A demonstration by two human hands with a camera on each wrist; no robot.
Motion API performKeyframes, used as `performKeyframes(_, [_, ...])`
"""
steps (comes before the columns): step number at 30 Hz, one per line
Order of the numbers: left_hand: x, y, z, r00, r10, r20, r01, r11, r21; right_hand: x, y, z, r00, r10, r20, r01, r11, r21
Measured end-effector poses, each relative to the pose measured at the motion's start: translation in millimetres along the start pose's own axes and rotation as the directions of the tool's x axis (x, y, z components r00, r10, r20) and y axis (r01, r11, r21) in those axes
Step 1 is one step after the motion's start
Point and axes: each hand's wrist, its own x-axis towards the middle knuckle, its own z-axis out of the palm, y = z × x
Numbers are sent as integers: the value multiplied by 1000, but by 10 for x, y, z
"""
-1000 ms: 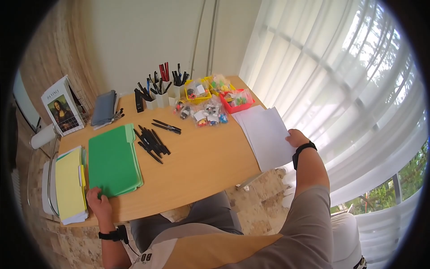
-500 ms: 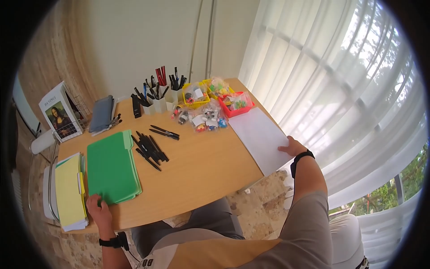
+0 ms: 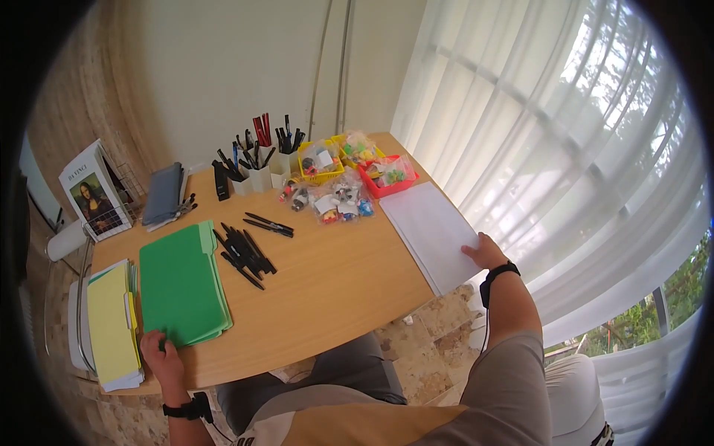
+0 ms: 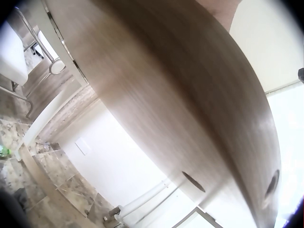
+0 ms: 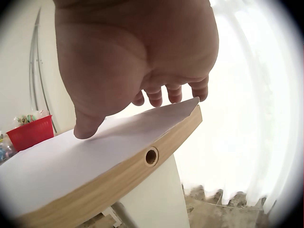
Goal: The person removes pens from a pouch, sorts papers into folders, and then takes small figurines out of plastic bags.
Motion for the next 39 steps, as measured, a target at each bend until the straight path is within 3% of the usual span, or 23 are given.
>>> performKeyframes(2, [-6, -9, -1, 1000, -1, 0, 1, 1000, -4, -63, -111, -44, 998, -55, -1, 55, 998, 37])
performKeyframes(4, [-4, -14, -6, 1000, -3, -1, 3, 1000, -7, -193, -325, -194, 995, 18, 100, -15, 999, -33])
performKeyframes(8, [-8, 6, -22, 1000, -28, 10, 28, 999, -22, -234, -399, -222, 988, 52, 147, -33, 991, -130])
performKeyframes(13, [-3, -9, -6, 1000, -15, -22, 14, 1000, -26, -276, -393, -176, 998, 0, 69, 10, 990, -144])
performKeyframes(17, [-28, -151, 6, 991, 101, -81, -105, 994, -41, -462, -693, -271, 1000, 3, 12, -2, 993, -116])
performKeyframes(20, [-33, -192, -23, 991, 63, -118, -74, 994, -87, -663, -1050, -410, 999, -27, -30, 27, 1000, 1])
performKeyframes(22, [-89, -197, -85, 990, -44, -132, 22, 986, -162, -60, -431, -15, 944, -193, -269, 182, 981, -65])
performKeyframes(24, [-105, -146, -257, 985, -115, -129, 87, 974, -208, -545, -1314, -318, 964, -178, -197, 201, 974, 104])
performKeyframes(26, [-47, -70, -532, 986, -113, -126, 89, 979, -183, -429, -1324, -123, 890, -349, -294, 398, 908, 127])
performKeyframes(27, [-12, -38, -671, 982, -83, -171, 75, 996, -52, -415, -1354, -38, 890, -354, -286, 403, 905, 136])
performKeyframes(28, [27, -20, -774, 977, -45, -210, 62, 995, 78, -492, -1512, -5, 849, -450, -277, 503, 849, 161])
performKeyframes(29, [48, -59, -875, 971, 3, -241, 20, 996, 89, -586, -1677, 43, 797, -541, -269, 594, 782, 187])
performKeyframes(30, [60, -94, -967, 972, 0, -234, 25, 994, 103, -676, -1837, 114, 798, -545, -256, 595, 779, 196])
performKeyframes(32, [103, -167, -1122, 981, 10, -194, 34, 974, 223, -878, -2203, 235, 695, -676, -246, 718, 666, 201])
performKeyframes(34, [59, -486, -1148, 990, -12, -141, 50, 962, 270, -1165, -2642, 305, 723, -663, -193, 664, 590, 459])
performKeyframes(35, [36, -670, -1126, 995, -80, -65, 96, 940, 326, -1203, -2785, 409, 638, -736, -227, 750, 526, 401])
performKeyframes(36, [26, -793, -1124, 989, -148, 5, 135, 913, 386, -1269, -2945, 500, 635, -742, -214, 747, 520, 414])
performKeyframes(37, [13, -827, -1124, 967, -246, 62, 203, 896, 396, -1341, -3101, 578, 587, -784, -200, 771, 466, 435])
performKeyframes(38, [21, -788, -1153, 966, -251, 60, 206, 891, 405, -1406, -3252, 641, 535, -822, -194, 792, 409, 453])
performKeyframes(39, [39, -730, -1170, 935, -335, 116, 258, 867, 426, -1468, -3385, 718, 533, -824, -193, 791, 404, 459])
